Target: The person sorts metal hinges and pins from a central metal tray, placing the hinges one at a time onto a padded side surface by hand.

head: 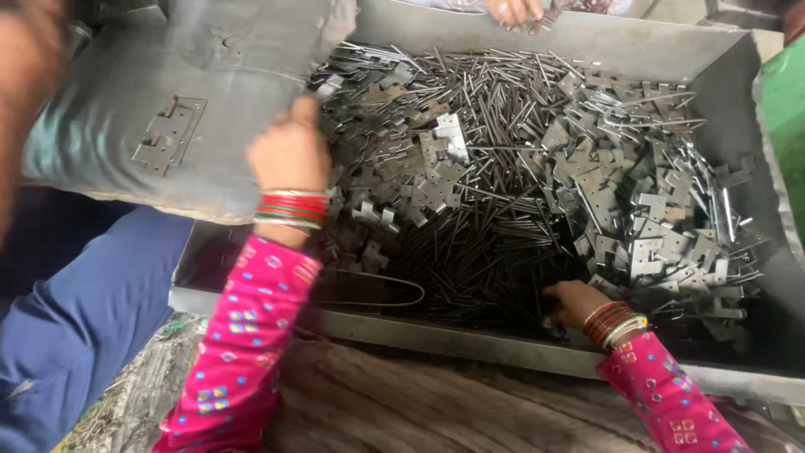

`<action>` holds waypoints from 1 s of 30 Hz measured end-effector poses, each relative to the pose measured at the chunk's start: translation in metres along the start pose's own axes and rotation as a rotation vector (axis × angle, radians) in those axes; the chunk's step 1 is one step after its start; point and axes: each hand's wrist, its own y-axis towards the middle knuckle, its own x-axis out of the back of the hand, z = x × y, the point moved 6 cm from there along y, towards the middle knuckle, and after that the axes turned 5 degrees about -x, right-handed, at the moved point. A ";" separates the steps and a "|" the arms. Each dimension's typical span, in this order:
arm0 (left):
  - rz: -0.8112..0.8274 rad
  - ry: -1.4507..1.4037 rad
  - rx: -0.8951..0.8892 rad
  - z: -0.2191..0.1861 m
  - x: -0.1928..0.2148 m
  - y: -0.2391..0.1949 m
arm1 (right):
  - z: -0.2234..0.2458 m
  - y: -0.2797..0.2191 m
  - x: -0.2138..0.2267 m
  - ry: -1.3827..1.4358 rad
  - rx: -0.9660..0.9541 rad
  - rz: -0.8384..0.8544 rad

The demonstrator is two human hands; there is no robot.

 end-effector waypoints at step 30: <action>0.698 -0.153 -0.439 -0.131 -0.141 -0.101 | 0.013 -0.113 0.144 2.144 0.732 -0.540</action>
